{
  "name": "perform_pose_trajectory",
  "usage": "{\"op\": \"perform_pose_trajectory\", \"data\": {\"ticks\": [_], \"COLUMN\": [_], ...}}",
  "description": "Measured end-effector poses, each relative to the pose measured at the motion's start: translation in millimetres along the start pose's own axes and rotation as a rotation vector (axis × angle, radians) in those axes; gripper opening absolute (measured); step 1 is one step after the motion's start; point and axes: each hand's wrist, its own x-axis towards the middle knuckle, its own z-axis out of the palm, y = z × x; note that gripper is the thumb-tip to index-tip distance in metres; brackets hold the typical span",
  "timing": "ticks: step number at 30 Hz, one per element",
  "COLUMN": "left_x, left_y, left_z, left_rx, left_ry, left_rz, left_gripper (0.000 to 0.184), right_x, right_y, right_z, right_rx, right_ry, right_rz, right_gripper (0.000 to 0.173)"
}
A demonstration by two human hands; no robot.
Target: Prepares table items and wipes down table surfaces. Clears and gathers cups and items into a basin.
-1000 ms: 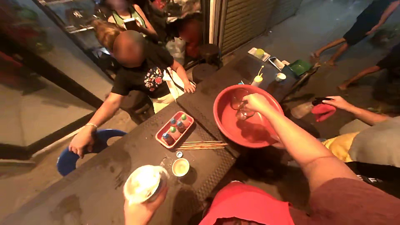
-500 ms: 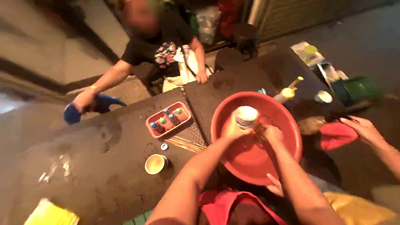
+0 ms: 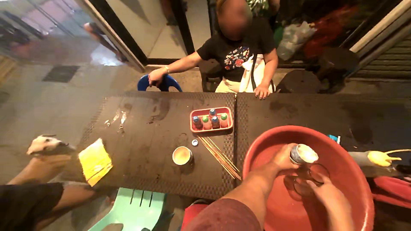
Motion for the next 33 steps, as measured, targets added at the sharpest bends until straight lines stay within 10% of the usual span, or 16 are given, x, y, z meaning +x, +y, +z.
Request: {"op": "perform_pose_trajectory", "data": {"ticks": [6, 10, 14, 17, 21, 26, 33], "left_x": [1, -34, -177, -286, -371, -358, -338], "left_y": [1, 75, 141, 95, -10, -77, -98], "left_z": [0, -37, -141, -231, -321, -342, -337], "left_rx": [0.118, 0.003, -0.010, 0.154, 0.282, 0.246, 0.278], "left_ry": [-0.012, -0.035, -0.131, 0.214, 0.585, 0.351, 0.287], "left_rz": [-0.105, -0.346, 0.070, 0.383, -0.057, -0.304, -0.304], "left_gripper": [0.114, 0.108, 0.068, 0.047, 0.105, 0.131, 0.111], "right_x": [-45, -87, -135, -164, -163, -163, -162], "right_y": [-30, -76, -126, -175, -233, -284, -313], "right_z": [-35, -49, -30, 18, 127, 235, 268], "right_rx": [0.150, 0.414, 0.708, 0.691, 0.402, 0.574, 0.752], "right_ry": [0.202, 0.396, 0.342, -0.072, -0.517, -0.454, -0.278], "right_rz": [-0.265, -0.664, -1.041, -1.058, -0.910, -0.970, -0.925], "right_gripper": [0.053, 0.043, 0.038, 0.043, 0.099, 0.124, 0.103]}}
